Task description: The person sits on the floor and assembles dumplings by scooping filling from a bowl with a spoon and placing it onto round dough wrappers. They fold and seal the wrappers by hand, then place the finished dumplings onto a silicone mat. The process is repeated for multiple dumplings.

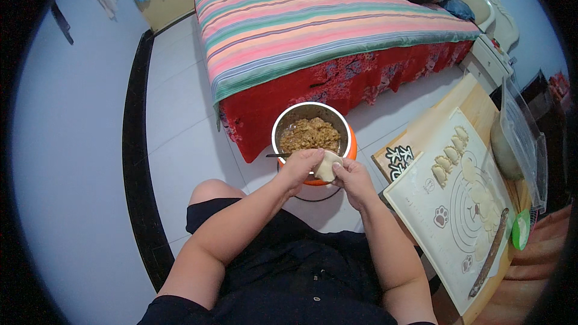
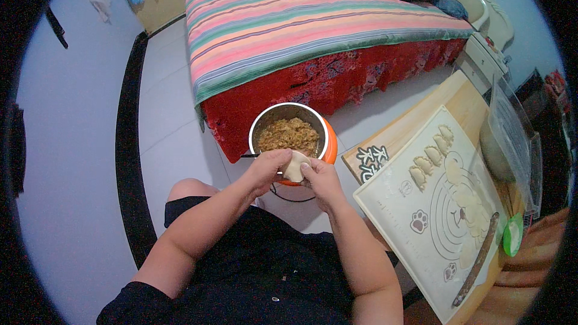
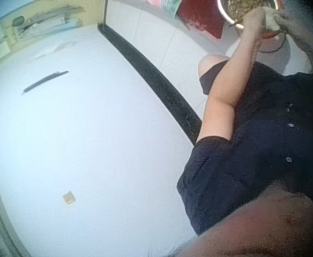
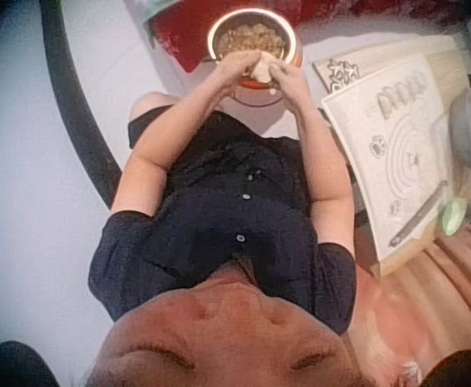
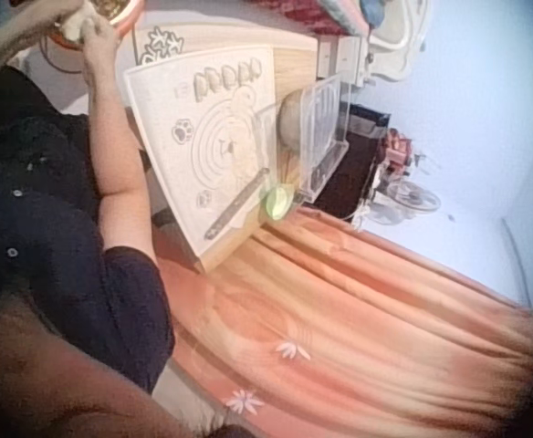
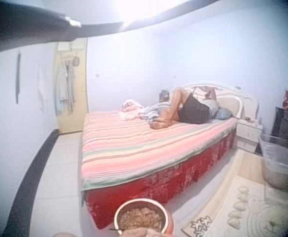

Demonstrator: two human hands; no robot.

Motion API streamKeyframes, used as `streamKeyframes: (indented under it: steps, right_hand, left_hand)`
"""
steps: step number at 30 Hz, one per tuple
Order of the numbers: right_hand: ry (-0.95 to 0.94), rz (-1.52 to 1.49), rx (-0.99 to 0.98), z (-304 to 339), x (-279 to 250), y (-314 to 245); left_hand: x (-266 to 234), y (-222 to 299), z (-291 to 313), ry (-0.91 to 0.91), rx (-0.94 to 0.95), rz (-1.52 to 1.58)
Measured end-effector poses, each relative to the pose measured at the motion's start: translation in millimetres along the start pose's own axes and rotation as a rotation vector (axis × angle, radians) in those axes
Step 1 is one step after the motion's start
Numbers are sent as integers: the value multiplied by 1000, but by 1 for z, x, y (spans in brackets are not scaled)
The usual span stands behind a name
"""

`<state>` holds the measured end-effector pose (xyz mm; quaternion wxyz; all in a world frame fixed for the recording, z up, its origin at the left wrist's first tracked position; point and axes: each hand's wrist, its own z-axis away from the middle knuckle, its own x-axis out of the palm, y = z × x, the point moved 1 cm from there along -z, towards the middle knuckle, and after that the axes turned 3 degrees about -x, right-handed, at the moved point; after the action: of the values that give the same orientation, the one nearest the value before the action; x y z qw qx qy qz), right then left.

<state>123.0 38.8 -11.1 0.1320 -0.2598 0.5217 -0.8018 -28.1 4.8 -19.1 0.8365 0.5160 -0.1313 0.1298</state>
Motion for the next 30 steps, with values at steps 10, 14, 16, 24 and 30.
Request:
streamKeyframes:
  steps: [10,14,16,24,30]
  right_hand:
    - [-66,5,127,5,-6,-9]
    - [-27,32,99,-2,-9,4]
    - [-36,25,86,-3,-10,6]
    - [-149,-52,168,2,-7,2]
    - [-103,84,135,-6,-14,17]
  left_hand:
    - [12,3,9,48,-103,-149]
    - [16,8,11,118,-166,162]
    - [13,10,9,81,-164,94]
    - [5,-1,7,58,-74,-102]
    - [6,-5,5,92,-169,-52]
